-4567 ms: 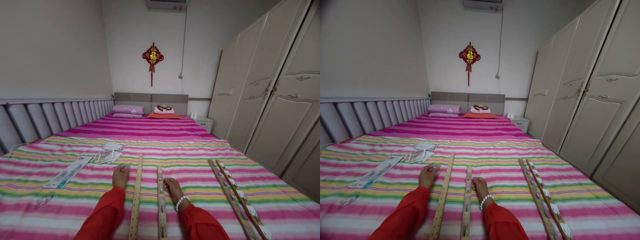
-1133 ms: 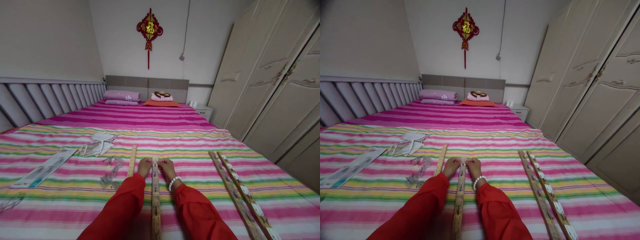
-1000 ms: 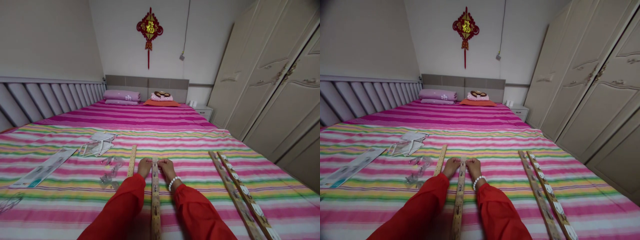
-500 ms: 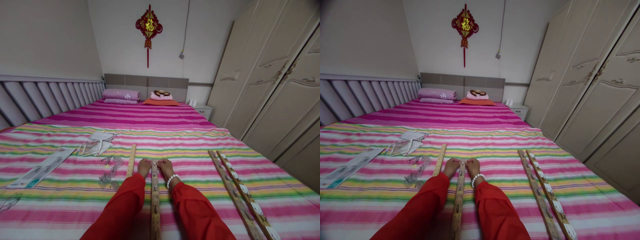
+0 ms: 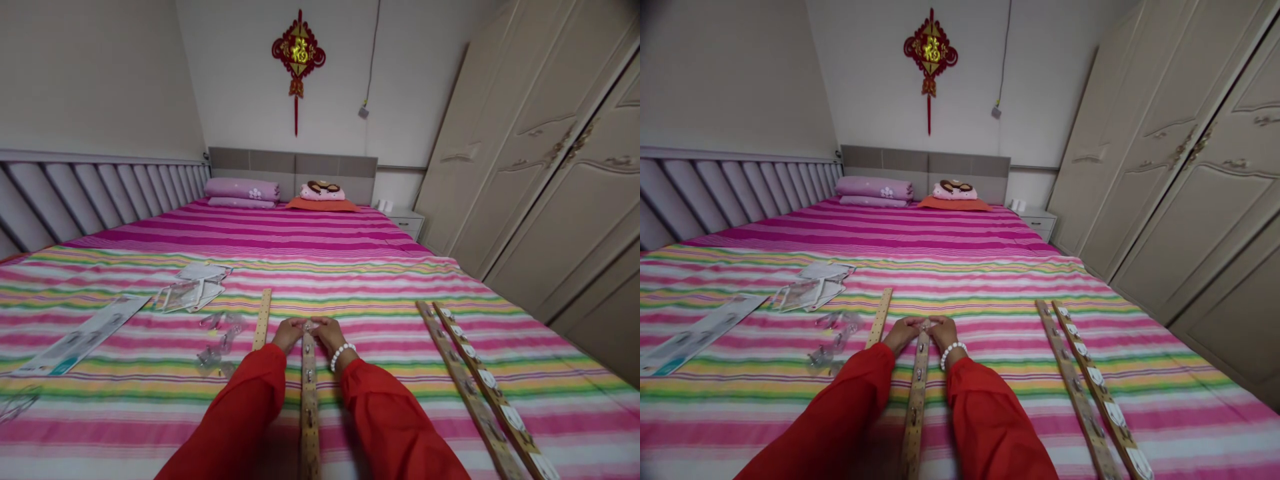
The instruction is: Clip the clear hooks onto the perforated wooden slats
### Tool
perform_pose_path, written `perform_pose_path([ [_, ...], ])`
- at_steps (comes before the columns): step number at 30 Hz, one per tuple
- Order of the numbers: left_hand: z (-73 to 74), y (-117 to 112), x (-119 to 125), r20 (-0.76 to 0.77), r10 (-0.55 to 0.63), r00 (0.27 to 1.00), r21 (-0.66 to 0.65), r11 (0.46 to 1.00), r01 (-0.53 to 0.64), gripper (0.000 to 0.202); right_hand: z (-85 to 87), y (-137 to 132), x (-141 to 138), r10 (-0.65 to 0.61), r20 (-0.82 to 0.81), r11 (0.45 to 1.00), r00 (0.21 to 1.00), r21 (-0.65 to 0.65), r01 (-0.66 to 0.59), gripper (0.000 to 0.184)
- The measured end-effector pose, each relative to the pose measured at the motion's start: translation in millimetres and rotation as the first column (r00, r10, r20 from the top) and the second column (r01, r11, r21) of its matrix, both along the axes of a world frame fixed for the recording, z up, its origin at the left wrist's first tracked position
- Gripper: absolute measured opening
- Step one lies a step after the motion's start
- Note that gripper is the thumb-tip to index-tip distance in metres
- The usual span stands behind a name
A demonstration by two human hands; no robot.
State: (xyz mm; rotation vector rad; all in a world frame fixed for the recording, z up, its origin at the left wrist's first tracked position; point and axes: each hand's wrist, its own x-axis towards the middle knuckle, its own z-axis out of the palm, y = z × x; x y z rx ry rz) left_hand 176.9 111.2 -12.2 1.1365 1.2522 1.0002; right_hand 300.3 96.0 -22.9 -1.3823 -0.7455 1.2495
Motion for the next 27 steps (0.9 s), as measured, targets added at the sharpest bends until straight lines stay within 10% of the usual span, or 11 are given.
perform_pose_path([
  [27,-10.5,2,2,0.050,-0.113,0.992,-0.048,0.992,0.116,0.046,1.6,-13,6,0.064,-0.144,0.998,0.988,0.020,-0.062,0.053],
])
